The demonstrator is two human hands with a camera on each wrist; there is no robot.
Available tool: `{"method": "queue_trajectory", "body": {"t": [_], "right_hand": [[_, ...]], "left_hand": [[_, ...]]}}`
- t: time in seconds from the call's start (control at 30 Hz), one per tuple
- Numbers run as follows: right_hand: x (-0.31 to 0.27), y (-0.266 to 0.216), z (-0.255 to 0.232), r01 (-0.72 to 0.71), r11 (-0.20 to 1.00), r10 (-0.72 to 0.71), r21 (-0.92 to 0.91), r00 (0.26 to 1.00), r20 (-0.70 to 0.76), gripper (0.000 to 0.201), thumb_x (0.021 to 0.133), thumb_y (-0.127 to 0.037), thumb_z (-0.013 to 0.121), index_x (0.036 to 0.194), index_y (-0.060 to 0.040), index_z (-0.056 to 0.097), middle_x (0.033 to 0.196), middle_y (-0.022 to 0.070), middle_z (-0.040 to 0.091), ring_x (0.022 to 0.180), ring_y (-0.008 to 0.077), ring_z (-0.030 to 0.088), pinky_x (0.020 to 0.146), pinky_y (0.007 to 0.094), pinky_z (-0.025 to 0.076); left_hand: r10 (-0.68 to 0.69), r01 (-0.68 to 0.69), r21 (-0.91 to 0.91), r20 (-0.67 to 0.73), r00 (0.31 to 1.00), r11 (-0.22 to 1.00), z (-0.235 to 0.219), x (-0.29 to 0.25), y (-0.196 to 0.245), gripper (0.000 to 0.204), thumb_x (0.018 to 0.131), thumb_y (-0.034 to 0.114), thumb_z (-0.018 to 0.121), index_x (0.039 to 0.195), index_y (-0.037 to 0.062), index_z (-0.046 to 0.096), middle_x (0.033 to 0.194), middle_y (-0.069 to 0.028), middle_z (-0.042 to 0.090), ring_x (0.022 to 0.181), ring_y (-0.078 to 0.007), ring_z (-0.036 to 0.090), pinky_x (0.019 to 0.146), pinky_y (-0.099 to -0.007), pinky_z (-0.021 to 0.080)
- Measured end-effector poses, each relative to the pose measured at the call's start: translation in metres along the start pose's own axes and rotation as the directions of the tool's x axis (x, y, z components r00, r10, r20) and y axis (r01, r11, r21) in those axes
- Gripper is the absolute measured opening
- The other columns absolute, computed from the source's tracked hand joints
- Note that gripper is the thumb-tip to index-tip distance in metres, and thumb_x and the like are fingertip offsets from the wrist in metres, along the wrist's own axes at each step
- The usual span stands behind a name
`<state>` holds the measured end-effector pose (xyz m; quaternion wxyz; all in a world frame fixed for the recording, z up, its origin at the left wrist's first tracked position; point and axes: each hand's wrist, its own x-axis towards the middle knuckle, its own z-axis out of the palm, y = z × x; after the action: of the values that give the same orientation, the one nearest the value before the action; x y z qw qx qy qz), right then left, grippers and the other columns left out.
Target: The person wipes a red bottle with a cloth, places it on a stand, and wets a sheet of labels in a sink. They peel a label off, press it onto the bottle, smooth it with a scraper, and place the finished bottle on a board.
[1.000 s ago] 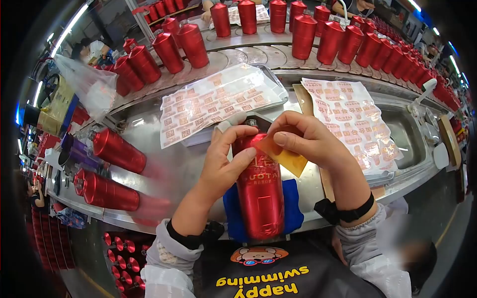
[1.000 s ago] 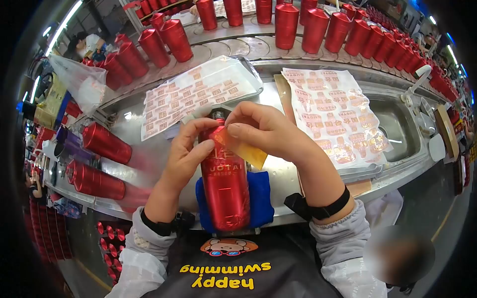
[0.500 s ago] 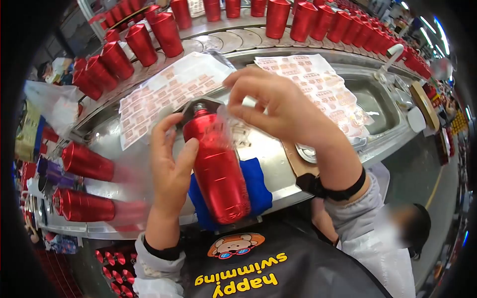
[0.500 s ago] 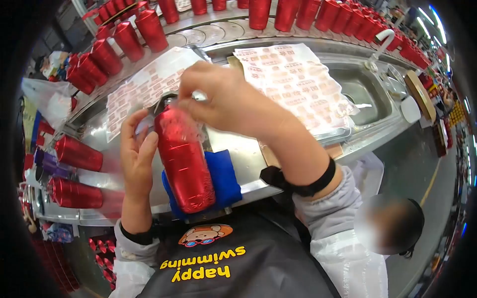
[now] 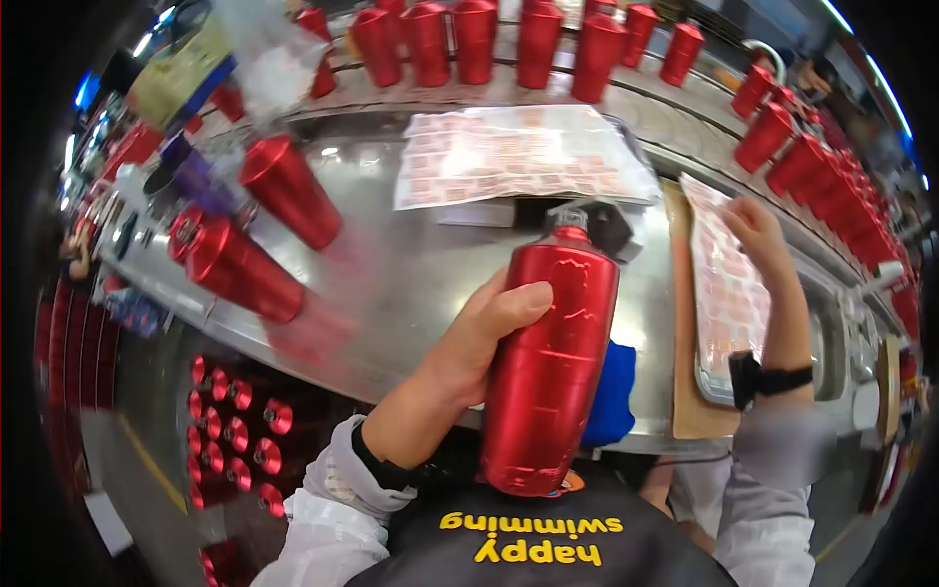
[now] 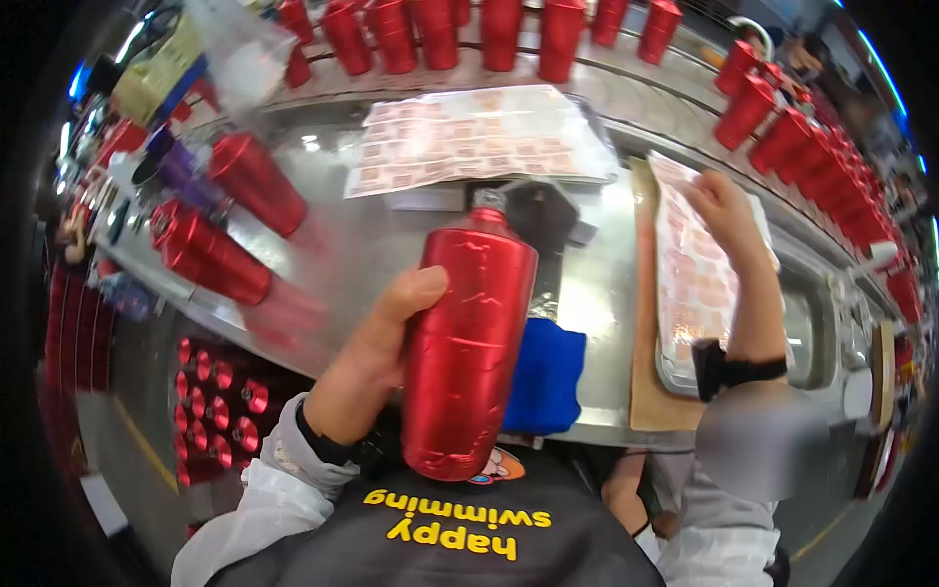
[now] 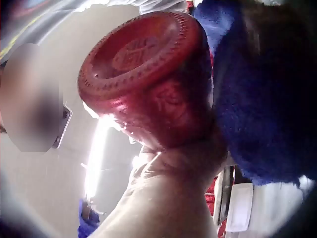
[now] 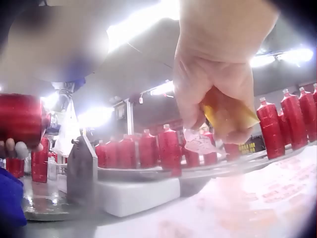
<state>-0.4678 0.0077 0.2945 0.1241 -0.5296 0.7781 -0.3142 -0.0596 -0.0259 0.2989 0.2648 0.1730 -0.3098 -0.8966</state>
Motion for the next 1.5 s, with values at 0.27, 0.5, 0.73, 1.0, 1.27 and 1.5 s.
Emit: {"method": "queue_trajectory", "body": {"t": [0.27, 0.5, 0.73, 1.0, 1.27, 1.5], "right_hand": [[-0.01, -0.052, -0.002, 0.093, 0.958, -0.11, 0.271, 0.993, 0.048, 0.014, 0.093, -0.019, 0.06, 0.092, -0.0055, 0.057, 0.112, 0.0018, 0.058, 0.07, 0.0021, 0.043, 0.061, 0.0199, 0.039], [-0.042, -0.109, 0.001, 0.292, 0.917, -0.292, 0.273, 0.956, -0.042, 0.011, 0.091, -0.009, 0.059, 0.085, -0.0013, 0.054, 0.114, 0.0081, 0.057, 0.093, 0.0106, 0.05, 0.081, 0.025, 0.04], [-0.1, -0.142, -0.013, 0.402, 0.875, -0.394, 0.27, 0.915, -0.087, 0.007, 0.083, 0.001, 0.063, 0.086, 0.0001, 0.057, 0.114, 0.013, 0.058, 0.097, 0.0187, 0.058, 0.079, 0.0277, 0.047], [-0.151, -0.139, 0.029, 0.365, 0.871, -0.376, 0.329, 0.926, -0.03, 0.009, 0.083, -0.006, 0.067, 0.087, -0.0032, 0.06, 0.119, 0.0171, 0.056, 0.11, 0.0329, 0.054, 0.09, 0.037, 0.045], [-0.166, -0.097, 0.026, 0.364, 0.873, -0.348, 0.324, 0.931, -0.108, 0.01, 0.081, -0.006, 0.069, 0.088, -0.0025, 0.062, 0.123, 0.0199, 0.054, 0.109, 0.0311, 0.055, 0.093, 0.037, 0.044], [-0.187, -0.057, 0.038, 0.4, 0.867, -0.315, 0.298, 0.902, -0.295, 0.012, 0.088, -0.012, 0.064, 0.09, -0.001, 0.059, 0.119, 0.021, 0.051, 0.098, 0.0315, 0.052, 0.086, 0.0407, 0.043]], "left_hand": [[0.933, -0.284, 0.954, 0.015, 0.36, 0.095, -0.091, -0.044, 0.091, 0.09, 0.068, 0.018, 0.082, 0.14, 0.0006, 0.031, 0.128, -0.0158, 0.05, 0.114, -0.0242, 0.053, 0.098, -0.0357, 0.043], [0.986, -0.025, 0.997, 0.073, 0.146, -0.07, -0.143, -0.033, 0.1, 0.099, 0.068, 0.026, 0.084, 0.142, -0.0017, 0.025, 0.137, -0.0225, 0.038, 0.126, -0.033, 0.041, 0.107, -0.0422, 0.031], [0.911, -0.161, 0.911, 0.398, 0.107, -0.379, -0.062, -0.039, 0.096, 0.075, 0.086, 0.013, 0.065, 0.144, -0.0046, 0.021, 0.147, -0.022, 0.028, 0.139, -0.0333, 0.026, 0.116, -0.0458, 0.014], [0.884, -0.638, 0.764, 0.359, 0.299, -0.094, 0.04, 0.144, 0.169, 0.057, 0.087, 0.032, 0.067, 0.13, 0.0006, 0.048, 0.129, -0.0179, 0.05, 0.112, -0.0215, 0.053, 0.097, -0.0341, 0.041], [0.833, -0.267, 0.901, 0.423, 0.356, -0.343, -0.028, 0.382, 0.257, 0.044, 0.086, 0.038, 0.065, 0.116, 0.005, 0.062, 0.112, -0.0157, 0.064, 0.093, -0.0289, 0.065, 0.085, -0.0377, 0.05], [0.527, -0.191, 0.634, 0.746, 0.407, -0.75, -0.094, 0.492, 0.242, 0.028, 0.091, 0.018, 0.05, 0.115, 0.0052, 0.057, 0.112, -0.0111, 0.062, 0.099, -0.0268, 0.058, 0.088, -0.038, 0.046]]}}
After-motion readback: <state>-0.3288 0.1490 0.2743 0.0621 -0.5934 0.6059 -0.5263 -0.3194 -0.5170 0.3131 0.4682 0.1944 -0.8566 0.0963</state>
